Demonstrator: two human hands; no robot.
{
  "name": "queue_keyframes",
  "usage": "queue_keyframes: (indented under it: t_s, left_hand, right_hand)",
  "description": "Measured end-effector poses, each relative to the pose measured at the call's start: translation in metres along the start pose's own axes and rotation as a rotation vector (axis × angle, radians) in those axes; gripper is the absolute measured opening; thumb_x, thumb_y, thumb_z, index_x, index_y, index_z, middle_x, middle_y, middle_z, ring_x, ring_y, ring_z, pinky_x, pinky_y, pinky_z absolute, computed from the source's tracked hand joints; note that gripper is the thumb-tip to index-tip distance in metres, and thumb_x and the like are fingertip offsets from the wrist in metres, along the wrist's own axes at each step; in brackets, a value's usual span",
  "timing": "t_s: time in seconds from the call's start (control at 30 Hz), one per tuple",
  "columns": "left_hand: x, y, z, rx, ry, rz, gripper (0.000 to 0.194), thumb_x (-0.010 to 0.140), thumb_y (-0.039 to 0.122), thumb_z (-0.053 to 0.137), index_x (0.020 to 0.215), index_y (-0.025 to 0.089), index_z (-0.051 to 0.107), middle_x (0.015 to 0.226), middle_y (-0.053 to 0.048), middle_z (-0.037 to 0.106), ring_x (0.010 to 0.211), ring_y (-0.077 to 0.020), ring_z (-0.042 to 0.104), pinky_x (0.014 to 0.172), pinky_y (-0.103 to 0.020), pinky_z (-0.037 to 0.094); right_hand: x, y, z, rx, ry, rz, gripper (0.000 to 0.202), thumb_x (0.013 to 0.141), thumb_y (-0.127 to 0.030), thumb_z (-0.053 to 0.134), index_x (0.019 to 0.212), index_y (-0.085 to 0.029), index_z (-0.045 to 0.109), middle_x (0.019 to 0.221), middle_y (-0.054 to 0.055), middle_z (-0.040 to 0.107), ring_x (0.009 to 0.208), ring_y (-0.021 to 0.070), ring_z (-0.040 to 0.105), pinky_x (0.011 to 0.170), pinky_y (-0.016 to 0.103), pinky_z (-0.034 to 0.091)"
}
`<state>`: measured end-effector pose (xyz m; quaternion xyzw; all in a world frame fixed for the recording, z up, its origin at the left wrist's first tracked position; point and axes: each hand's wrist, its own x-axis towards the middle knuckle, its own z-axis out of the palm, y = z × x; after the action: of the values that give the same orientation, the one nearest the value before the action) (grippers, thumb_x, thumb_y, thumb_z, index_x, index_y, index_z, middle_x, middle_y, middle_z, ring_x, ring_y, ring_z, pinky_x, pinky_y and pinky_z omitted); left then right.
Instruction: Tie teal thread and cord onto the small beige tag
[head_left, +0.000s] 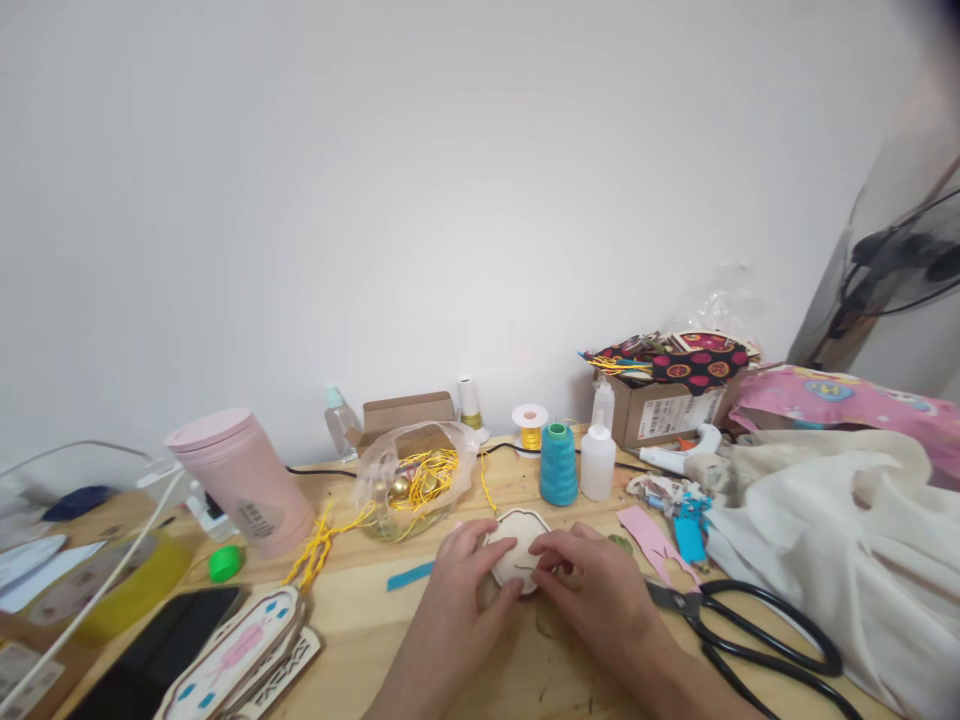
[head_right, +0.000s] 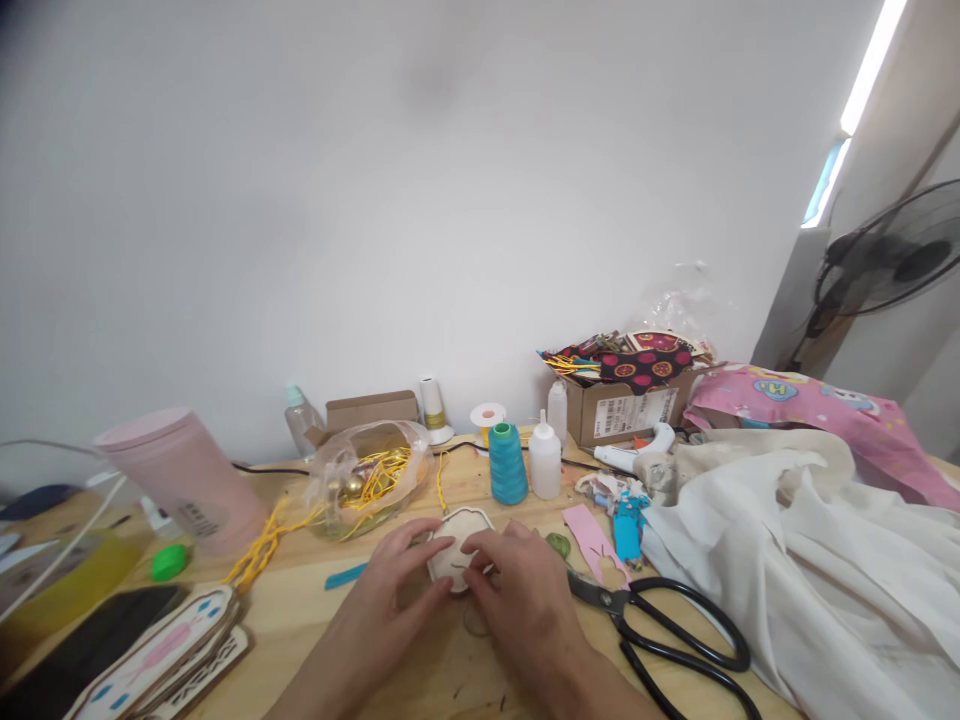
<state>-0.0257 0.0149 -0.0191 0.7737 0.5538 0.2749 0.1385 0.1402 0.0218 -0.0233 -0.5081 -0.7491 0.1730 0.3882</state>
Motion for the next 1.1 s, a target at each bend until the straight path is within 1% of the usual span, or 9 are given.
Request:
queue_keyframes:
  t_s: [0.2, 0.3, 0.4, 0.5, 0.63, 0.73, 0.83, 0.9, 1.1]
  left_hand:
    - [0.005, 0.006, -0.004, -0.022, -0.099, 0.053, 0.029, 0.072, 0.02, 0.056, 0.099, 0.026, 0.063, 0.114, -0.009, 0.056, 0.11, -0.0257, 0.045, 0.096, -0.046, 0.031]
    - [0.007, 0.008, -0.005, -0.018, -0.12, 0.078, 0.019, 0.072, 0.019, 0.057, 0.087, 0.025, 0.068, 0.108, -0.009, 0.06, 0.106, -0.0254, 0.049, 0.098, -0.051, 0.025]
    - [0.008, 0.008, -0.006, -0.029, -0.106, 0.093, 0.016, 0.075, 0.019, 0.056, 0.072, 0.024, 0.07, 0.098, -0.006, 0.064, 0.099, -0.0234, 0.053, 0.098, -0.052, 0.024]
    - [0.007, 0.008, -0.008, -0.015, -0.053, 0.127, 0.017, 0.075, 0.016, 0.055, 0.071, 0.025, 0.07, 0.092, -0.004, 0.067, 0.095, -0.0227, 0.055, 0.096, -0.051, 0.028]
    - [0.006, 0.008, -0.01, -0.034, -0.019, 0.145, 0.018, 0.077, 0.02, 0.053, 0.072, 0.026, 0.07, 0.088, -0.003, 0.067, 0.093, -0.022, 0.056, 0.097, -0.049, 0.027]
    - [0.004, 0.006, -0.005, -0.102, -0.029, 0.06, 0.018, 0.072, 0.021, 0.058, 0.085, 0.026, 0.068, 0.1, -0.006, 0.064, 0.099, -0.0239, 0.054, 0.099, -0.048, 0.027]
    - [0.0, 0.001, 0.003, -0.156, -0.05, -0.069, 0.064, 0.057, 0.022, 0.069, 0.118, 0.022, 0.05, 0.131, -0.014, 0.043, 0.119, -0.0315, 0.037, 0.097, -0.048, 0.029]
    - [-0.001, -0.002, 0.008, -0.139, -0.057, -0.102, 0.073, 0.058, 0.025, 0.067, 0.125, 0.021, 0.041, 0.137, -0.016, 0.032, 0.125, -0.0331, 0.027, 0.097, -0.049, 0.027]
    - [0.005, 0.003, 0.009, -0.024, -0.034, 0.014, 0.053, 0.065, 0.027, 0.06, 0.116, 0.017, 0.05, 0.118, -0.014, 0.054, 0.112, -0.0294, 0.044, 0.098, -0.048, 0.025]
  right_hand:
    - [0.0, 0.0, 0.0, 0.024, -0.043, 0.043, 0.023, 0.065, -0.007, 0.057, 0.077, -0.025, 0.065, 0.065, 0.0, 0.066, 0.065, 0.0199, 0.059, 0.059, 0.029, 0.042]
    - [0.001, 0.0, 0.0, 0.093, -0.079, 0.053, 0.018, 0.067, -0.01, 0.057, 0.076, -0.023, 0.065, 0.067, -0.001, 0.067, 0.063, 0.0163, 0.06, 0.059, 0.025, 0.044]
    - [0.002, 0.0, 0.001, 0.159, -0.113, 0.06, 0.016, 0.07, -0.011, 0.055, 0.079, -0.02, 0.065, 0.07, -0.001, 0.068, 0.062, 0.0132, 0.061, 0.058, 0.02, 0.046]
    - [0.003, -0.002, 0.0, 0.168, -0.132, 0.056, 0.016, 0.071, -0.013, 0.055, 0.081, -0.019, 0.066, 0.067, 0.0, 0.068, 0.059, 0.0135, 0.06, 0.055, 0.02, 0.045]
    - [0.004, -0.004, -0.006, 0.133, -0.174, -0.007, 0.015, 0.072, -0.017, 0.057, 0.067, -0.024, 0.069, 0.058, -0.002, 0.066, 0.058, 0.0142, 0.058, 0.054, 0.022, 0.041]
    - [0.007, -0.001, -0.012, 0.092, -0.14, 0.008, 0.019, 0.071, -0.015, 0.055, 0.061, -0.023, 0.068, 0.06, -0.001, 0.066, 0.061, 0.016, 0.058, 0.057, 0.024, 0.04]
    - [0.011, 0.005, -0.016, 0.059, -0.073, 0.059, 0.018, 0.072, -0.016, 0.052, 0.064, -0.02, 0.067, 0.063, 0.001, 0.067, 0.061, 0.0181, 0.058, 0.057, 0.027, 0.042]
    - [0.012, 0.009, -0.015, 0.049, -0.037, 0.078, 0.017, 0.073, -0.019, 0.05, 0.065, -0.019, 0.066, 0.062, 0.002, 0.065, 0.059, 0.0187, 0.057, 0.056, 0.028, 0.042]
    - [0.011, 0.009, -0.009, 0.074, 0.057, 0.035, 0.016, 0.071, -0.02, 0.05, 0.061, -0.02, 0.063, 0.071, 0.004, 0.063, 0.071, 0.0203, 0.057, 0.064, 0.031, 0.044]
